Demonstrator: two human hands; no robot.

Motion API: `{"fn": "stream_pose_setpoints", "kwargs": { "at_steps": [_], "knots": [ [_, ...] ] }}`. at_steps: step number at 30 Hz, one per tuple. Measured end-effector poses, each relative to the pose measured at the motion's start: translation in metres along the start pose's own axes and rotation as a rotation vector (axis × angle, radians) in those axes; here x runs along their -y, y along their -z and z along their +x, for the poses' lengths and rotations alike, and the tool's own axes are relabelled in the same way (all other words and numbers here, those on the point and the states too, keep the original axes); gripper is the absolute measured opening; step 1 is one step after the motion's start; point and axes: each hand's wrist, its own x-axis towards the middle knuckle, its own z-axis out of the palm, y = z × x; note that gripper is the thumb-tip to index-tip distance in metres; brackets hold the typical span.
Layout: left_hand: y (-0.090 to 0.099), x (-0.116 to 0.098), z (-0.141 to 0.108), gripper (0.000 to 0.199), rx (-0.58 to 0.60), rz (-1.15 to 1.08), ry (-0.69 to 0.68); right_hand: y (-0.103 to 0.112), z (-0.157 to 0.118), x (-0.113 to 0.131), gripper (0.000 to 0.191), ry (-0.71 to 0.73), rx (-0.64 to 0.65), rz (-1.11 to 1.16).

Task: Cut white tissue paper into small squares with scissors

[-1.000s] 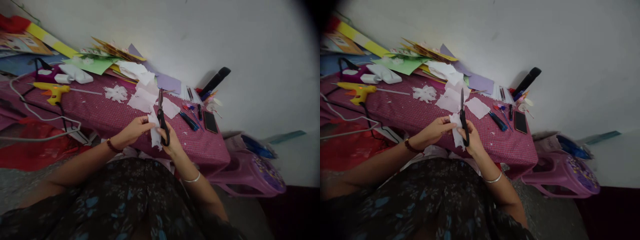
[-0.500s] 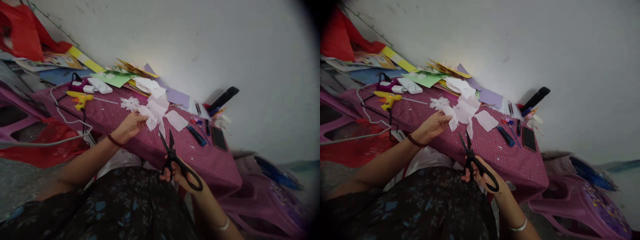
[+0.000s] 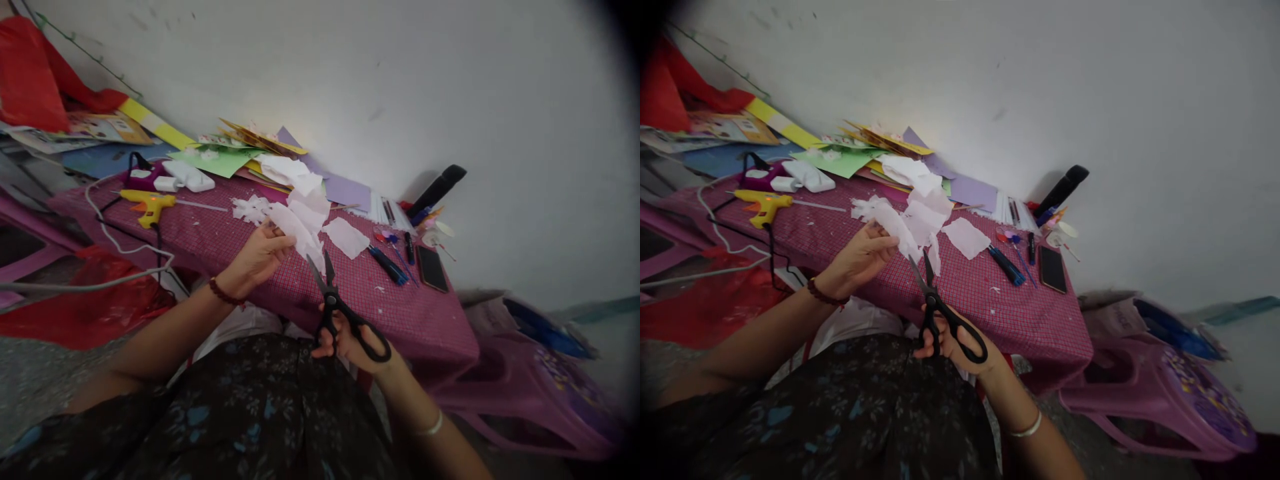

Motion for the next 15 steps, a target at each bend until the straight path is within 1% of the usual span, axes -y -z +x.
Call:
{"fn": "stream_pose_setpoints", "kwargs": {
  "at_steps": [6,11,15],
  "knots": [
    [-0.0012,0.0031,-0.0034,0.049,0.069,0.001,0.025,0.005,0.0024,-0.0008,0.081,0.038,0.059,0.051],
    [-0.0068,0.0045,-0.0073,0.046,0.119,0.04,0.05,0.0025,0.0044,-0.0003,0.078,0.064,0.098,0.078],
    [-0.0059,0.0081,-0.005,0.044,0.06,0.007,-0.025,0.0017,0.0032,-0.001,0.077,0.066,0.1,0.093]
  ]
}}
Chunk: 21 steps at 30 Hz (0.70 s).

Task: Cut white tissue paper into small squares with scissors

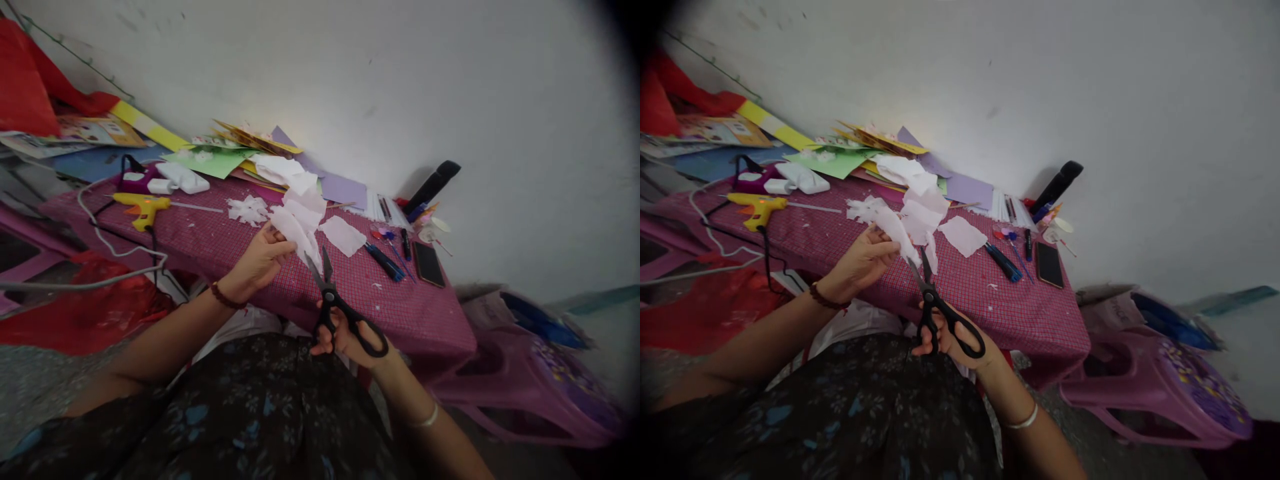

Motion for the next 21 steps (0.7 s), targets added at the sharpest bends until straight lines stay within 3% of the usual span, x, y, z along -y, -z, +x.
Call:
{"fn": "stream_pose_setpoints", "kwargs": {
  "at_steps": [3,16,21],
  "knots": [
    [0.002,0.001,0.002,0.044,-0.027,-0.007,-0.019,-0.001,-0.001,0.0,0.078,0.001,-0.005,-0.012],
    [0.003,0.006,-0.003,0.041,0.109,0.101,0.103,-0.002,0.0,0.002,0.069,0.048,0.016,-0.002],
    [0.006,0.011,-0.001,0.047,0.108,0.137,-0.008,-0.003,0.0,0.001,0.067,0.072,-0.042,-0.011]
  ]
}}
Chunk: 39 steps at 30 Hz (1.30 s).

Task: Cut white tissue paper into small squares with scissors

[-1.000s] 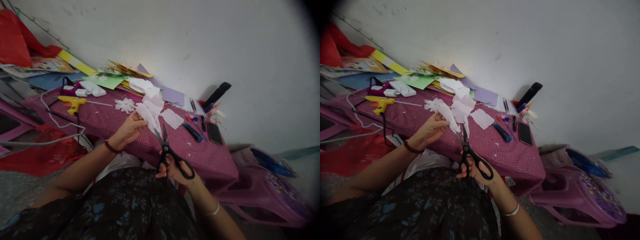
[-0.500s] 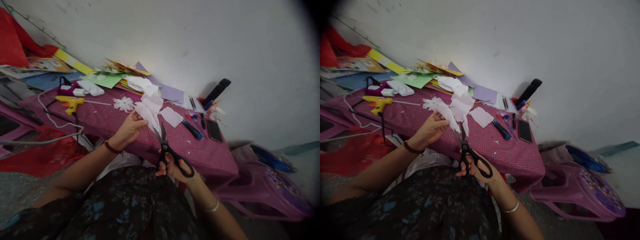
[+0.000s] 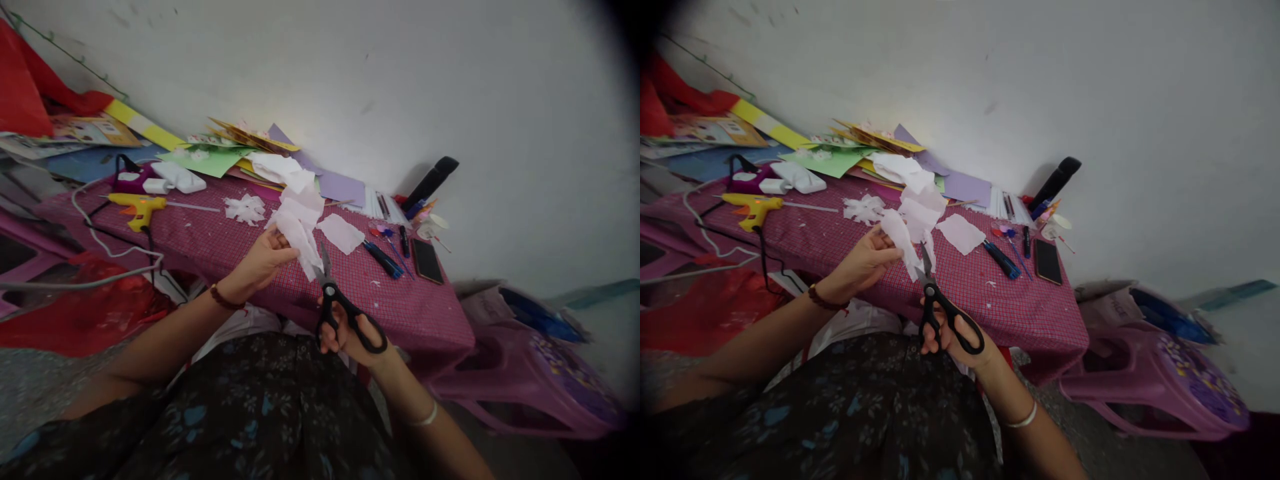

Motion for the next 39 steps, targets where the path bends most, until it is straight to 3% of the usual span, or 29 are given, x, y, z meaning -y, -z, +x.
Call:
{"fn": "stream_pose_setpoints", "kwargs": {
  "at_steps": [5,11,16,26,35,39],
  "knots": [
    [0.005,0.004,0.002,0.052,-0.042,0.102,-0.092,-0.001,-0.002,0.0,0.059,0.03,-0.103,-0.04],
    [0.005,0.001,0.002,0.048,-0.052,0.067,-0.079,-0.001,-0.004,-0.001,0.055,0.061,-0.104,-0.099],
    [0.001,-0.004,0.001,0.038,-0.041,-0.011,0.025,-0.003,-0.002,-0.001,0.071,0.001,-0.036,-0.018],
    [0.001,0.011,-0.006,0.034,0.062,-0.014,0.231,-0.002,-0.002,-0.001,0.066,-0.021,-0.049,-0.008],
    [-0.006,0.018,-0.013,0.036,0.111,0.025,0.352,-0.016,0.0,0.0,0.069,0.044,-0.176,-0.037],
    [-0.005,0.02,-0.012,0.03,0.103,-0.011,0.395,-0.018,0.0,0.0,0.056,0.107,-0.26,-0.19]
  ]
}}
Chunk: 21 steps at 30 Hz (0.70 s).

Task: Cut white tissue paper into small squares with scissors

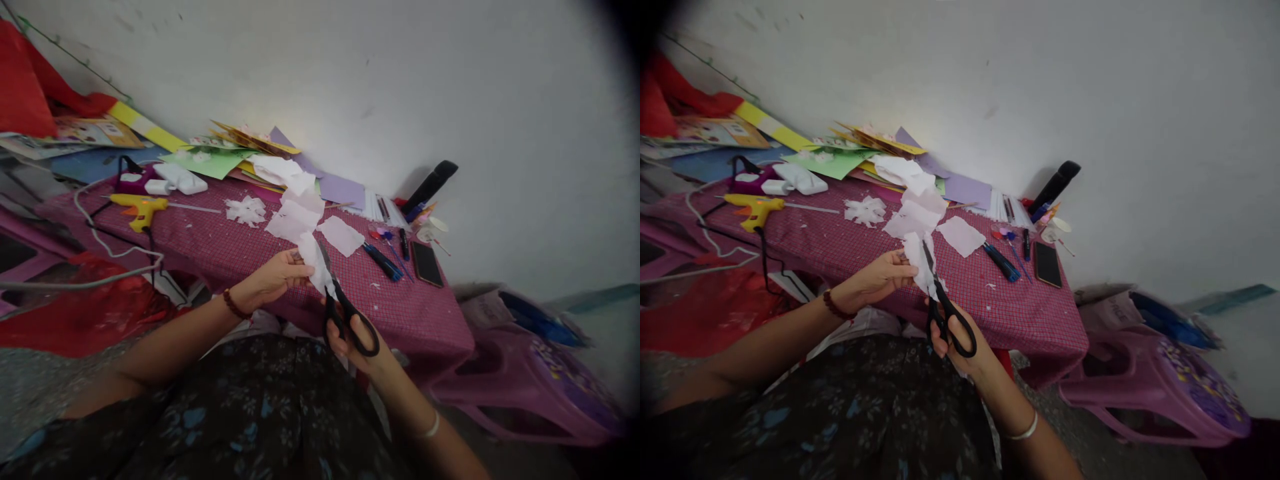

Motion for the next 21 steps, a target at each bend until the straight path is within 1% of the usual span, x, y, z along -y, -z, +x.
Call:
{"fn": "stream_pose_setpoints", "kwargs": {
  "at_steps": [2,3,6,9,11,13,16,19,21],
  "knots": [
    [0.0003,0.0004,0.0001,0.026,-0.002,0.001,0.019,0.0003,-0.0003,0.0004,0.05,0.021,-0.019,-0.053],
    [0.0004,0.0005,0.0001,0.024,-0.004,0.008,0.025,0.0002,-0.0005,0.0008,0.05,0.024,-0.018,-0.057],
    [0.0009,0.0011,-0.0004,0.02,0.014,0.056,0.027,-0.0013,-0.0011,0.0017,0.059,-0.01,0.038,0.015],
    [0.0026,0.0022,-0.0012,0.015,0.111,0.139,0.031,-0.0022,-0.0021,0.0009,0.058,-0.05,0.094,0.099],
    [0.0042,0.0035,-0.0015,0.011,0.205,0.211,0.049,-0.0014,-0.0026,-0.0008,0.053,-0.053,0.099,0.148],
    [0.0056,0.0053,-0.0015,0.009,0.271,0.272,0.067,-0.0001,-0.0027,-0.0025,0.049,-0.058,0.086,0.199],
    [0.0066,0.0081,-0.0014,0.009,0.272,0.333,0.081,0.0008,-0.0022,-0.0035,0.05,-0.052,0.047,0.223],
    [0.0072,0.0095,-0.001,0.011,0.243,0.364,0.091,0.0005,-0.0016,-0.0038,0.054,0.0,-0.025,0.2],
    [0.0075,0.0097,-0.0007,0.012,0.232,0.348,0.084,0.0005,-0.0013,-0.004,0.053,0.031,-0.073,0.166]
  ]
}}
